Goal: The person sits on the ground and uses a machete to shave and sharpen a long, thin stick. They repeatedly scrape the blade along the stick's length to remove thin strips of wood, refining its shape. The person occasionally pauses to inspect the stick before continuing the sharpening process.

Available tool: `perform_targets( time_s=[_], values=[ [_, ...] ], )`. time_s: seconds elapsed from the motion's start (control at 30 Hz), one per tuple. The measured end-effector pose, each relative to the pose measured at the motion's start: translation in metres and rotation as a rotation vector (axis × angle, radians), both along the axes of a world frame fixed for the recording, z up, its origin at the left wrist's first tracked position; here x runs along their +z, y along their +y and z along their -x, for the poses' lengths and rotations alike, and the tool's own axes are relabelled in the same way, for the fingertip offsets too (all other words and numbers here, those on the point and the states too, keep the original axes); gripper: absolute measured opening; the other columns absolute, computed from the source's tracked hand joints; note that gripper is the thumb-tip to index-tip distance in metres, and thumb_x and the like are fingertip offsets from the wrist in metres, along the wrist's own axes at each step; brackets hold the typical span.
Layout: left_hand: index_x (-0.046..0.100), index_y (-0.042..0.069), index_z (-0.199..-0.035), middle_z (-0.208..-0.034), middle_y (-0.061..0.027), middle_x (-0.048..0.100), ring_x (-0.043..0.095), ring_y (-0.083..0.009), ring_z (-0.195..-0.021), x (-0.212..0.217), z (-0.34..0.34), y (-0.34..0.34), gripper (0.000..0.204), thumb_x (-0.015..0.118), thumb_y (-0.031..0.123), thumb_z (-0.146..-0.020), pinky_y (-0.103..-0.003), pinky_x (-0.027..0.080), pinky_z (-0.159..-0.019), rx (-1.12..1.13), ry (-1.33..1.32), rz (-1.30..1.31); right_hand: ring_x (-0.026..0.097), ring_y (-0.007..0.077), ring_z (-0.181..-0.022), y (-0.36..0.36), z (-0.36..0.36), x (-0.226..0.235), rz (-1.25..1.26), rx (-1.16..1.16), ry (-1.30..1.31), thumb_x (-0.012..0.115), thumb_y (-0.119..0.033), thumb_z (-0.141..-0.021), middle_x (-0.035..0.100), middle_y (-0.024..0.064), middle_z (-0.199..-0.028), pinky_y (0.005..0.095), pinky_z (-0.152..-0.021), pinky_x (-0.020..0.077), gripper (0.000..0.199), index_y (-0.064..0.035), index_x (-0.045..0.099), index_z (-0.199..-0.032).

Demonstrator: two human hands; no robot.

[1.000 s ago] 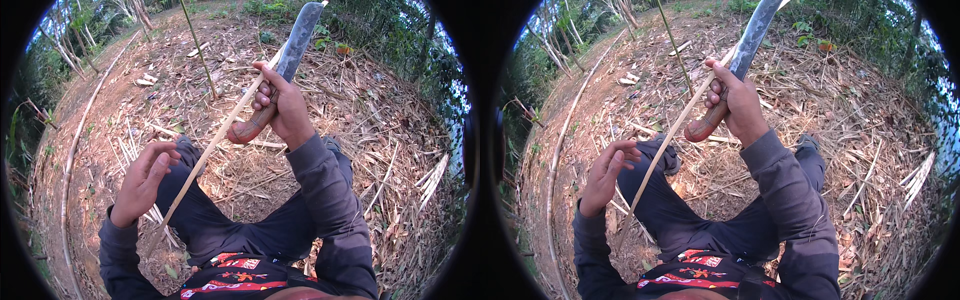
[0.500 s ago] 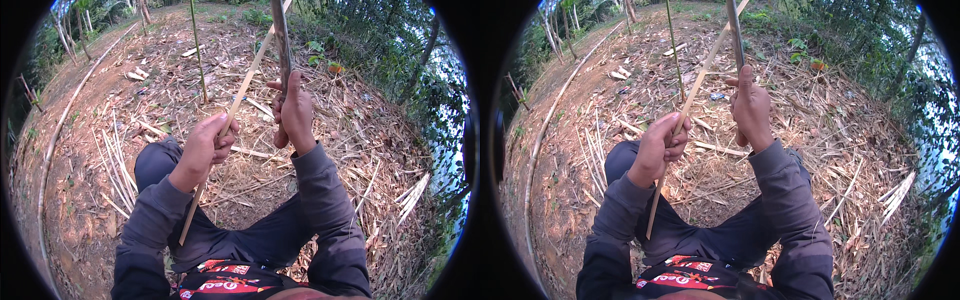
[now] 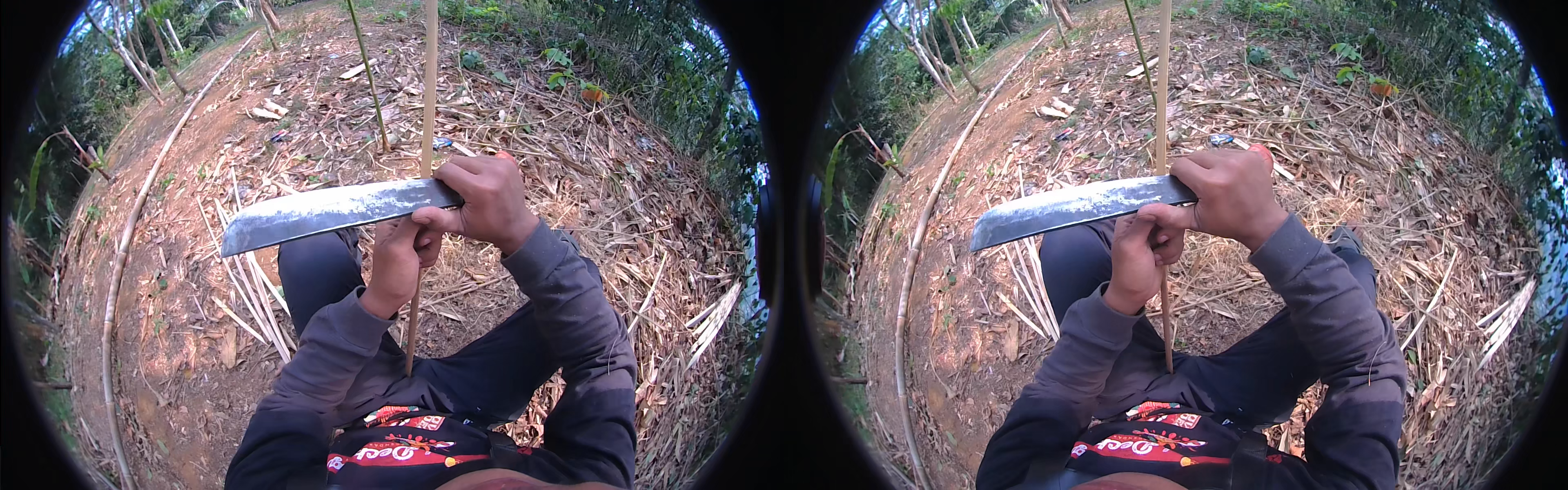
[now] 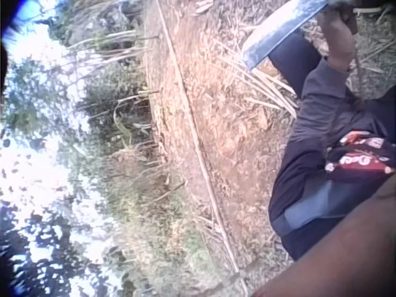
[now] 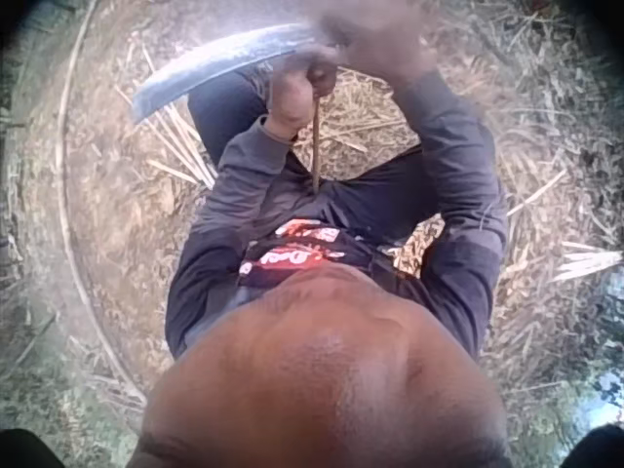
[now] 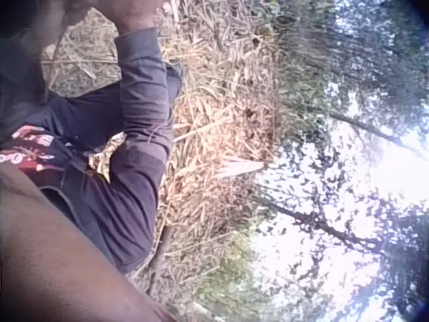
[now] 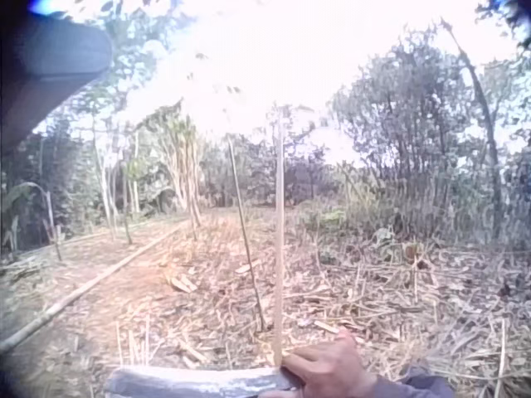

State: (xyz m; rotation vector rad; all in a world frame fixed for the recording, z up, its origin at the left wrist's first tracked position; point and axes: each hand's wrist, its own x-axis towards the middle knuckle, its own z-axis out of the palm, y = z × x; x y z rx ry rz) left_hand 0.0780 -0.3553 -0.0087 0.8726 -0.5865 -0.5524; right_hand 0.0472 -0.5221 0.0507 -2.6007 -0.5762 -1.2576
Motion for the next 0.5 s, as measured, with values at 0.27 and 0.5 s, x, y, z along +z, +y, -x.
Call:
perform_targets(
  time_s=[0.27, 0.5],
  values=[
    [0.05, 0.013, -0.084, -0.064, 0.0054, 0.033, 0.027, -0.0051, -0.047, -0.016, 0.011, -0.002, 0.035, 0.041, 0.04, -0.103, -0.023, 0.019, -0.044, -0.041, 0.038, -0.053, 0.06, 0.0199, -0.053, -0.007, 0.0, -0.002, 0.214, 0.01, -0.114, 0.066, -0.076, -0.07, 0.051, 0.0018, -0.059, 0.036, -0.048, 0.0427, 0.066, -0.0107, 0.054, -0.067],
    [0.046, 0.013, -0.087, -0.063, 0.0064, 0.029, 0.024, -0.0041, -0.046, -0.002, 0.015, 0.001, 0.029, 0.04, 0.035, -0.105, -0.023, 0.018, -0.043, -0.024, 0.078, -0.059, 0.057, 0.0201, -0.052, -0.021, -0.009, 0.0, 0.304, -0.02, -0.235, 0.061, -0.078, -0.071, 0.048, 0.0025, -0.06, 0.0344, -0.049, 0.0442, 0.068, -0.0102, 0.05, -0.068]
  ],
)
